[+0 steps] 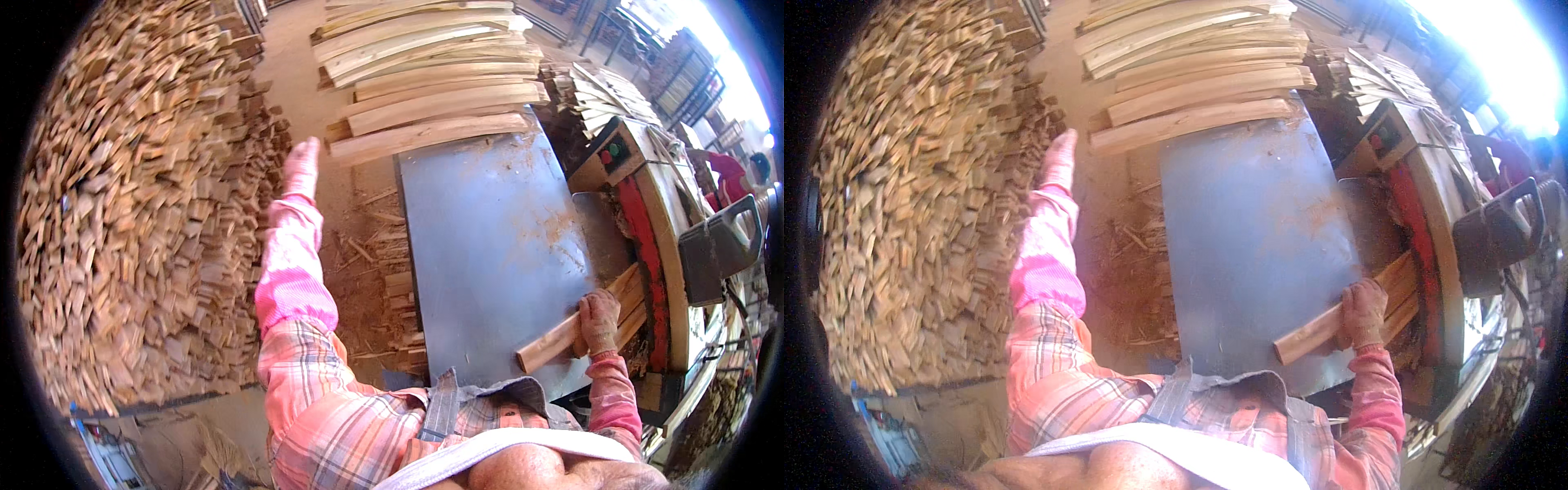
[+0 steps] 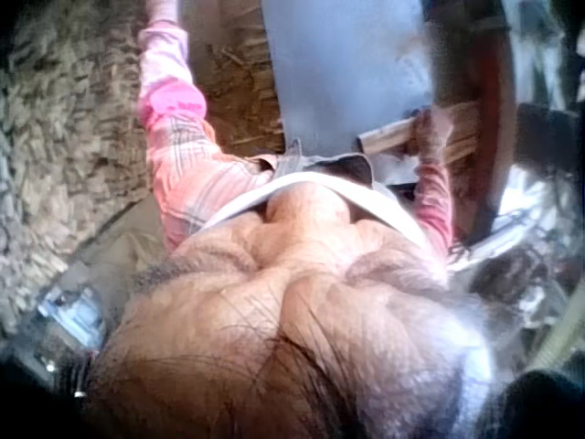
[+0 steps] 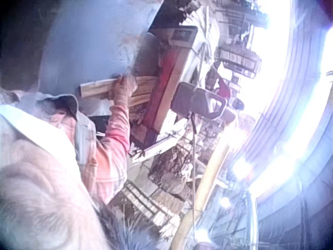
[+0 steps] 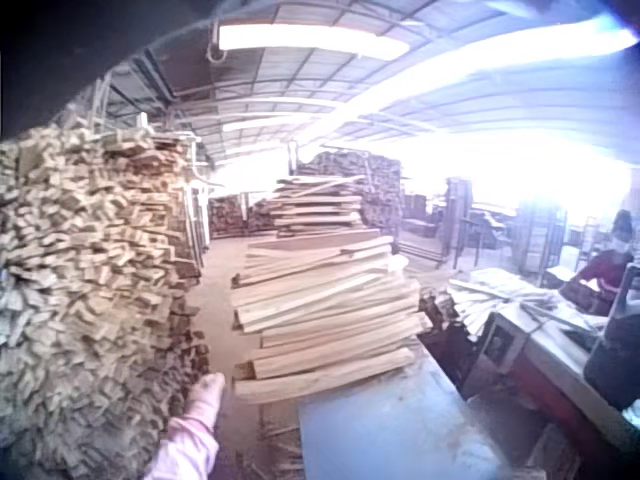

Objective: The person sorts and stacks thin wooden planks on a metal table in a workshop. They pick up planks from a pile, arrange them into neat stacks, and occasionally lift and move larger bundles of wood.

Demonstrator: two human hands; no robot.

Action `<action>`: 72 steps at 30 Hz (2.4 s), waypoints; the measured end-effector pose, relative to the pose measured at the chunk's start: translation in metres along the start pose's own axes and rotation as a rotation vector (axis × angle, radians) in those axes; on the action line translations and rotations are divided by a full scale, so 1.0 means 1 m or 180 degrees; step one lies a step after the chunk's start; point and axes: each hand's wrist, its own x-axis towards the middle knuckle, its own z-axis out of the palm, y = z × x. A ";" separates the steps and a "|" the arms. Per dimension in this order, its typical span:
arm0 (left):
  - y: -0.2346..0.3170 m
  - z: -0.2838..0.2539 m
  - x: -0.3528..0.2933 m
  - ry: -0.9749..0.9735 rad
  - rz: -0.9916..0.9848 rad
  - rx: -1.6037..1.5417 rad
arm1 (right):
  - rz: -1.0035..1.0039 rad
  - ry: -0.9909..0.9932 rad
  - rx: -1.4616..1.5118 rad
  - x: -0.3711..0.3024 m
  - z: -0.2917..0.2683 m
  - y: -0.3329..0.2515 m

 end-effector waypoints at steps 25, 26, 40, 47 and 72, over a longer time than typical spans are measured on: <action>0.139 0.075 -0.013 -0.2276 -0.0013 0.3083 | 0.1156 -0.0622 -0.0746 -0.016 0.005 0.088; 0.152 0.073 -0.010 -0.2009 0.0126 0.2992 | 0.1020 -0.0477 -0.0622 -0.017 0.004 0.081; 0.145 0.253 -0.014 -0.1896 0.0756 0.3450 | 0.0964 0.0121 0.0387 -0.050 0.011 0.028; 0.137 0.233 -0.074 -0.2453 0.0786 0.2970 | 0.0928 0.0272 0.0137 -0.051 0.020 0.074; 0.187 0.159 -0.461 -0.3043 0.2008 0.2802 | -0.0028 0.0630 0.1029 -0.009 -0.014 -0.066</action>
